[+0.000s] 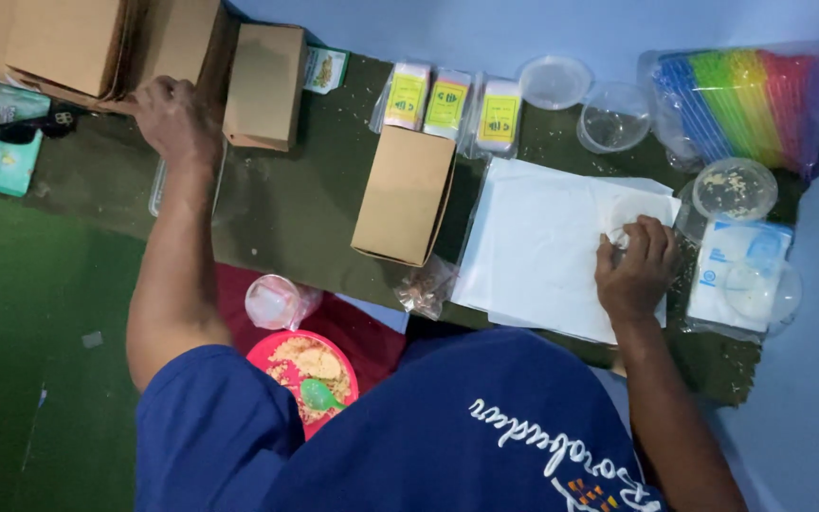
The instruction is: Folding paper to wrap powder, assembling a small cardboard box, and scooping food into a plastic cup.
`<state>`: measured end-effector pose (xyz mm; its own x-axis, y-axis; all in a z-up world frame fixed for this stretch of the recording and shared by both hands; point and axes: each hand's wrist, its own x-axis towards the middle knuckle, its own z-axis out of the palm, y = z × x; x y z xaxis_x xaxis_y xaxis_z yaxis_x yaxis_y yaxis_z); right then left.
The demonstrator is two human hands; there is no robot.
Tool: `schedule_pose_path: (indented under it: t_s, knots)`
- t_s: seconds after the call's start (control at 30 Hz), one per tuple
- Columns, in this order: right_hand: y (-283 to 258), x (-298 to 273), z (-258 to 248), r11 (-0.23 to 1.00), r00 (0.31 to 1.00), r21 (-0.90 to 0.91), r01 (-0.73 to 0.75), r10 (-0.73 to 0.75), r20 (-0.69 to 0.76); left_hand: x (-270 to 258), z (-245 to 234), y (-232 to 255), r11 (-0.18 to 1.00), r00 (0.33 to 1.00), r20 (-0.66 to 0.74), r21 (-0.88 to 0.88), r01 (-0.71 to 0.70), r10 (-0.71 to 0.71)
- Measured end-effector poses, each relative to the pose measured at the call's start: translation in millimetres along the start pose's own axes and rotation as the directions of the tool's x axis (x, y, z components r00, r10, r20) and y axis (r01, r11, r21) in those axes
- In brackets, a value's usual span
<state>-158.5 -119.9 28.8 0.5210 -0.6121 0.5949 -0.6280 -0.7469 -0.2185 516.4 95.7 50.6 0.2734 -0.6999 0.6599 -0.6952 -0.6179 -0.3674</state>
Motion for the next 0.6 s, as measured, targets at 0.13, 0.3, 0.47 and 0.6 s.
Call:
schedule_pose_path:
  t_s: [0.13, 0.3, 0.47, 0.6]
  knots:
    - [5.6, -5.1, 4.8, 0.998, 1.000, -0.060, -0.006, 0.008, 0.031, -3.9, 14.2, 9.1, 0.993, 1.000, -0.017, 0.119, 0.002, 0.000]
    - [0.8, -1.4, 3.5, 0.998, 1.000, -0.060, -0.011, 0.011, 0.016, -4.4, 12.4, 17.0, 0.995, 0.998, 0.033, 0.084, 0.051, -0.054]
    - [-5.5, 3.3, -0.3, 0.995, 1.000, -0.096, -0.005, 0.005, 0.005, -11.9, 40.2, 15.7, 0.983, 0.998, 0.015, 0.176, 0.055, -0.059]
    - [-11.2, 10.0, -4.1, 0.999, 1.000, -0.054, 0.003, -0.003, 0.000, -13.7, 54.1, 18.2, 0.968, 0.989, 0.089, 0.232, 0.098, -0.121]
